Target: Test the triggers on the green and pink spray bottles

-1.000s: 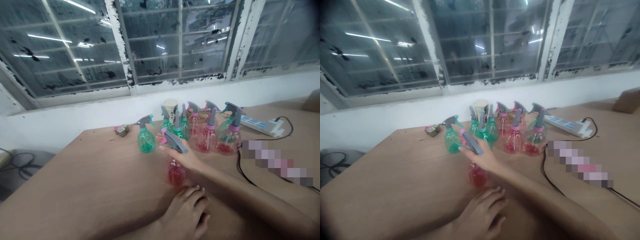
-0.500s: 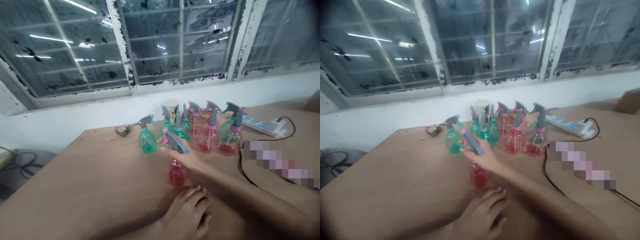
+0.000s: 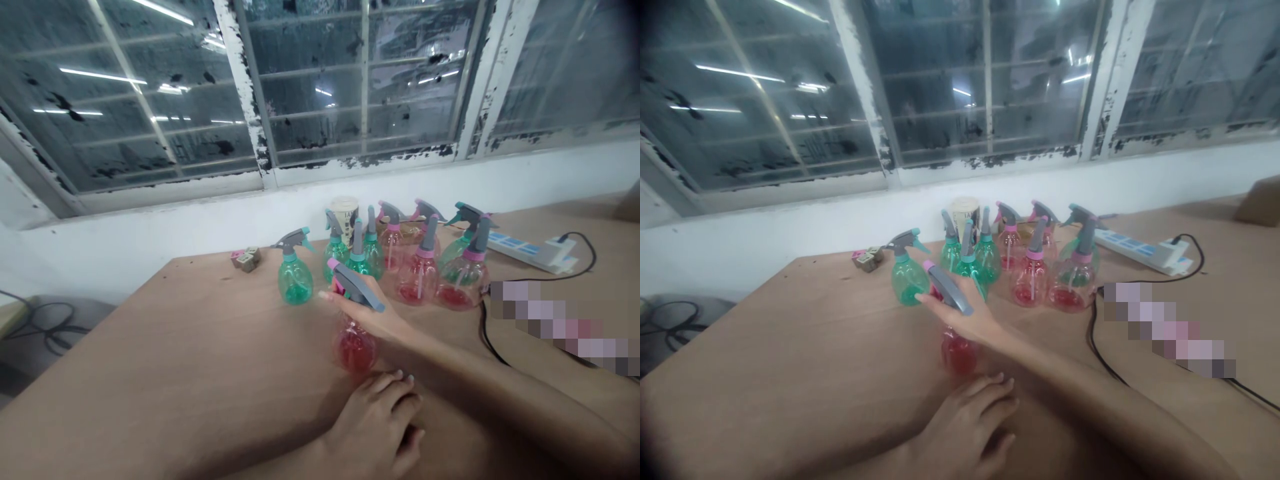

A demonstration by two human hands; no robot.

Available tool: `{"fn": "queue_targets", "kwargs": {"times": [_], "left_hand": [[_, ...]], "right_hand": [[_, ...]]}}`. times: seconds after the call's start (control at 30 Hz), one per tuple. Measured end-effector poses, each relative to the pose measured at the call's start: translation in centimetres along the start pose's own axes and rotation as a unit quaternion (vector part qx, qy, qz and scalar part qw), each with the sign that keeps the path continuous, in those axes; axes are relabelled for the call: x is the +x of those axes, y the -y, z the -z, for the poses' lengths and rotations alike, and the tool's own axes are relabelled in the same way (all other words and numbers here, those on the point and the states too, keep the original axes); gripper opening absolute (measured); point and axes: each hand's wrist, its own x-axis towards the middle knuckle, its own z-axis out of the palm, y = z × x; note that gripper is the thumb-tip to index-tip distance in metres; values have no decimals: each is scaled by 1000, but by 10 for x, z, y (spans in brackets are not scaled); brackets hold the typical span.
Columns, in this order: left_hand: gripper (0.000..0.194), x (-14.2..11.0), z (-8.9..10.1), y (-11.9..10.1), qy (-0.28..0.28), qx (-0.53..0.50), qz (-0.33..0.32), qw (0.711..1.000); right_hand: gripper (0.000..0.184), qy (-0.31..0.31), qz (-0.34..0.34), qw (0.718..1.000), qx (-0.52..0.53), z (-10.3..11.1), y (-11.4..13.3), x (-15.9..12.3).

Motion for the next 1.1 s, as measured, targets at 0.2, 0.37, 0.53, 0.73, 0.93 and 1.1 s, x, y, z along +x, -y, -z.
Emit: {"fn": "queue_targets", "kwargs": {"times": [0.2,0.37,0.53,0.73,0.93,1.1], "left_hand": [[36,0,1,0,6,-6,0,1000],[36,1,3,-1,10,-17,4,1000],[36,1,4,-2,16,-17,7,1000],[36,1,2,-1,12,-15,5,1000],[36,1,2,-1,15,-7,4,1000],[37,1,4,-2,17,-10,3,1000]], "right_hand": [[15,15,-1,999,36,1,-6,4],[30,-9,-14,997,78,0,-14,4],[38,-12,-1,999,48,-2,-17,1],[45,-11,14,999,51,-2,-20,2],[37,-14,16,999,49,-3,-22,2],[28,-13,8,1000,23,-2,-21,2]]}}
